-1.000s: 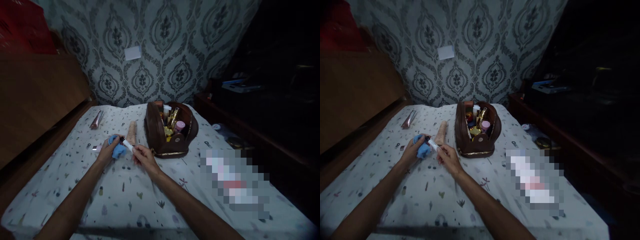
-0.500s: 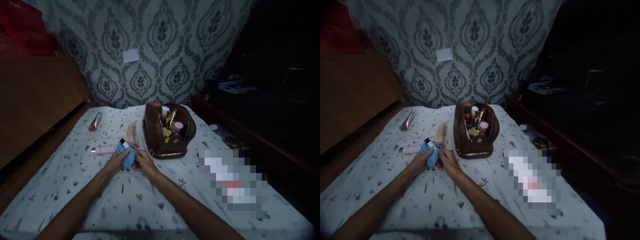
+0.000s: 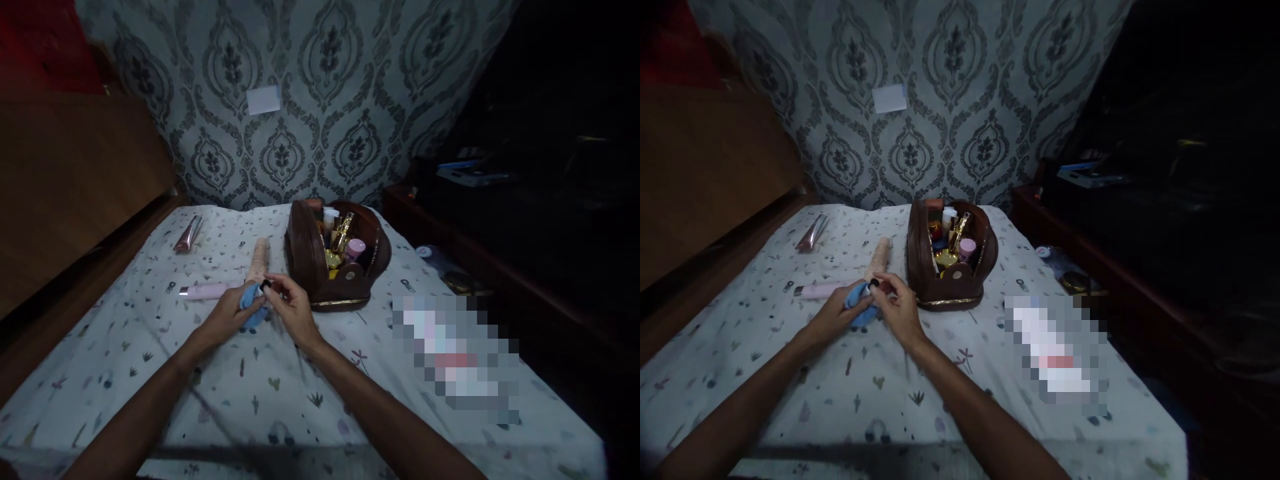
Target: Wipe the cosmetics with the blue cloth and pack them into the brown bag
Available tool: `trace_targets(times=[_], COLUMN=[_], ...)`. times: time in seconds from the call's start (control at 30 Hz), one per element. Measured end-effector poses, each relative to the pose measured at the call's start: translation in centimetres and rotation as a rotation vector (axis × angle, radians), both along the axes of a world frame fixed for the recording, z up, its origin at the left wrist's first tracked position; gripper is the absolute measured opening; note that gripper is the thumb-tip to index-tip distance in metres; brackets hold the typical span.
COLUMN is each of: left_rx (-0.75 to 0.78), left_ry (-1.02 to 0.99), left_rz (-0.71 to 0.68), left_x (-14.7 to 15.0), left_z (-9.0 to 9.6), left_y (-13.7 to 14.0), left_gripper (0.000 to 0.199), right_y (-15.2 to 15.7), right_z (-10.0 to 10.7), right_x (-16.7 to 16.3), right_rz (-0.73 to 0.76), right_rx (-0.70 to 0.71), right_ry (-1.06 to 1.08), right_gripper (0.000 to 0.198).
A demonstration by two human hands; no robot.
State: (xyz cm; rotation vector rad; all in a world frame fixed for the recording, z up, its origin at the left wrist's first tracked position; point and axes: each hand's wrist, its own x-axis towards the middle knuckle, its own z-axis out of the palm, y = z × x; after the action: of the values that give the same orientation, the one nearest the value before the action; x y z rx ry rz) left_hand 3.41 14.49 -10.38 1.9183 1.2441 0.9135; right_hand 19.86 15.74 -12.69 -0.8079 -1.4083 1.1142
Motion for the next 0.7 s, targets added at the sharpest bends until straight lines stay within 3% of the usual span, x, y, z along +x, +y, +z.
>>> trace_targets(times=[0.27,0.4,0.6,0.7], left_rx=[0.273,0.327,0.141,0.058], left_ry=[0.56,0.827,0.669,0.337], left_rz=[0.025,0.089,0.385,0.498], left_x=[-1.1,-1.8,-3.0,-3.6], left_z=[-0.1,0.5,1.2,1.1], left_y=[0.3,0.6,1.1,1.6], left_gripper=[0.022,0.017,0.003,0.015], right_y=[-0.1,-0.1,-0.3,-0.5], right_z=[0.0,-0.2,0.2,0.6], right_x=[0.4,0.2,-0.1,-0.2], right_rz=[-0.045,-0.105,-0.147,-0.169], right_rx=[0.191,0.172,0.077,0.044], right_ry=[-0.119,-0.087,0.077,0.144], right_gripper=[0.018,0.018,0.018,0.017])
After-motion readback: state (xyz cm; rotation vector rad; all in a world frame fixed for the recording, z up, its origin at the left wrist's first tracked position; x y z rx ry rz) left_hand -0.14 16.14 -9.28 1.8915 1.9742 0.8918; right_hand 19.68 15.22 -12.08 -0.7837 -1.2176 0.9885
